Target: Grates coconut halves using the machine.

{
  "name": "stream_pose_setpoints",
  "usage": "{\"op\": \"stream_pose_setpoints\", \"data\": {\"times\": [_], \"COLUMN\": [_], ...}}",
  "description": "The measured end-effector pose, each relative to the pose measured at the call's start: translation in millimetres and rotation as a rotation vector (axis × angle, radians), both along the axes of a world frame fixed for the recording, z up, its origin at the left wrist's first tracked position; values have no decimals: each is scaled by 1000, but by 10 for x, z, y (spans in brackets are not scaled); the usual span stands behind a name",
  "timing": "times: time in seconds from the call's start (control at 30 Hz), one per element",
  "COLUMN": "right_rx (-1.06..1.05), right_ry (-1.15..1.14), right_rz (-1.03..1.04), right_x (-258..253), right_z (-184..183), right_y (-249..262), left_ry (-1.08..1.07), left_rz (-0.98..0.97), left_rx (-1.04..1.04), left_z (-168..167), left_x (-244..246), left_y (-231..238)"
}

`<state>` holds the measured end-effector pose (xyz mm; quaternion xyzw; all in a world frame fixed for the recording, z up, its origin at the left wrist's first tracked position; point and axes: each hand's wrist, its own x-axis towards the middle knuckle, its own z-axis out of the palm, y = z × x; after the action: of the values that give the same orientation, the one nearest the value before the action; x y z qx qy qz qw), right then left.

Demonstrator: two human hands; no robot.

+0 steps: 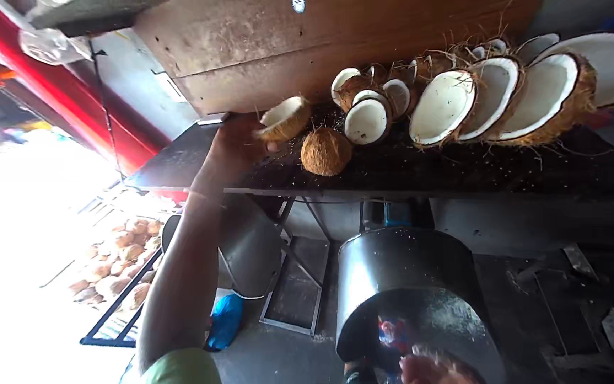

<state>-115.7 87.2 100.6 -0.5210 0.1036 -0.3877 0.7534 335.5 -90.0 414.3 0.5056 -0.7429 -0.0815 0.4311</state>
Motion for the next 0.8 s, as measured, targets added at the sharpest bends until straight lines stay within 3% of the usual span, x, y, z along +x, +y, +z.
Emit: {"op": "stream_pose_setpoints", "data": {"times": [0.1,0.2,0.3,0.37,0.43,0.5,0.67,0.8], "right_rx": [58,11,-171,-106,2,53,-163,-152], "right_ry": [-172,-275,-34,-59,-222,-271,53,-24], "right_rz": [22,23,-167,-196,-254,-365,-527,-593], "right_x": [226,330,113,64,113,163,258,229], "right_z": [425,931,1132,948,622,526,391,157], "right_y": [-133,-303,-140,-27,-2,-9,-14,-7], "left_ry": [15,34,128,416,695,863,1000,973], "left_rz": [-299,-599,-773,-699,-475,-296,-153,-141], "left_rx": [15,87,181,199,160,140,108,45], "left_z": [-178,-665,-1325,-1803,-2209,-2498,-2837,-2872], "left_x": [-594,-1294,-1833,-2072,-2321,-2608,-3087,-3105], "left_y": [812,1337,1640,1822,1998,2121,2124,2042]}}
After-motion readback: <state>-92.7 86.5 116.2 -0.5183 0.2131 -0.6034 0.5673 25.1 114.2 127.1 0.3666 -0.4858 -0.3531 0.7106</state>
